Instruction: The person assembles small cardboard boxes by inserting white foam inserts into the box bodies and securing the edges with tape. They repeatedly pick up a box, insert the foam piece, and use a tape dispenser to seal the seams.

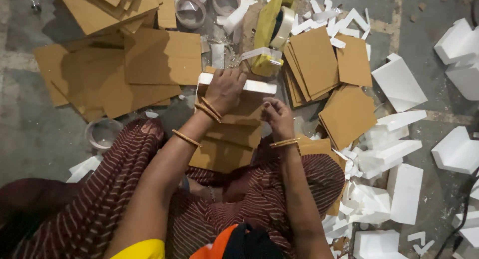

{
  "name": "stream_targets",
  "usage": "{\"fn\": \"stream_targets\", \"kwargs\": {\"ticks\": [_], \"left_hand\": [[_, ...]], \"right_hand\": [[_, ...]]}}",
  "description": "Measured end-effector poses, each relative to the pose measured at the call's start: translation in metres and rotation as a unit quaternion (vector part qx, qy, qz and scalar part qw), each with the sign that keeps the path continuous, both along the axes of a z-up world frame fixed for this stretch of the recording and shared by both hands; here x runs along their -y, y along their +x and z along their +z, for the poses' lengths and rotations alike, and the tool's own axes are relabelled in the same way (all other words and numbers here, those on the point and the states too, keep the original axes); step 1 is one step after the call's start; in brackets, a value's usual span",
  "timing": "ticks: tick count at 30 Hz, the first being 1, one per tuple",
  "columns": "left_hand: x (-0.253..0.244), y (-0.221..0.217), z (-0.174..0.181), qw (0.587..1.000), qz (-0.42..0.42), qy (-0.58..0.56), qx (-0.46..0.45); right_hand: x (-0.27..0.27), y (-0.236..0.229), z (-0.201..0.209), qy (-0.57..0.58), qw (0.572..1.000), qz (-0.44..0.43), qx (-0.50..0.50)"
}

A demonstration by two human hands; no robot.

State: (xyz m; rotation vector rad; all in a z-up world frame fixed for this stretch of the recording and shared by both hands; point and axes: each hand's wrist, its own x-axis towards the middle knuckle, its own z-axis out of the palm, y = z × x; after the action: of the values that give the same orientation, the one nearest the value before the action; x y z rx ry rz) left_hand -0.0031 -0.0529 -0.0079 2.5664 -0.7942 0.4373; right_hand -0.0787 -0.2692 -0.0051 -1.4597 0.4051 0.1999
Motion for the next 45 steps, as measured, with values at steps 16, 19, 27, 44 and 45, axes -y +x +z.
{"fn": "stream_targets", "kwargs": {"ticks": [16,19,27,44,45], "left_hand": [[-0.003,0.009,0.010,0.999,-0.026,0.016,-0.018],[-0.005,0.008,0.010,0.999,-0.023,0.020,-0.011],[-0.004,0.008,0.015,0.998,-0.022,0.043,-0.026],[-0.003,-0.016,0.015,0.993,-0.110,0.000,0.035],[-0.003,-0.017,0.017,0.993,-0.117,0.003,0.023]], "right_hand": [[0.034,0.027,-0.061,-0.399,0.916,0.042,0.010],[0.042,0.040,-0.042,-0.451,0.886,0.060,0.093],[0.040,0.084,-0.004,-0.186,0.978,0.084,0.044],[0.065,0.079,-0.012,-0.008,0.959,0.251,-0.135],[0.069,0.078,-0.019,-0.007,0.957,0.256,-0.140]]}}
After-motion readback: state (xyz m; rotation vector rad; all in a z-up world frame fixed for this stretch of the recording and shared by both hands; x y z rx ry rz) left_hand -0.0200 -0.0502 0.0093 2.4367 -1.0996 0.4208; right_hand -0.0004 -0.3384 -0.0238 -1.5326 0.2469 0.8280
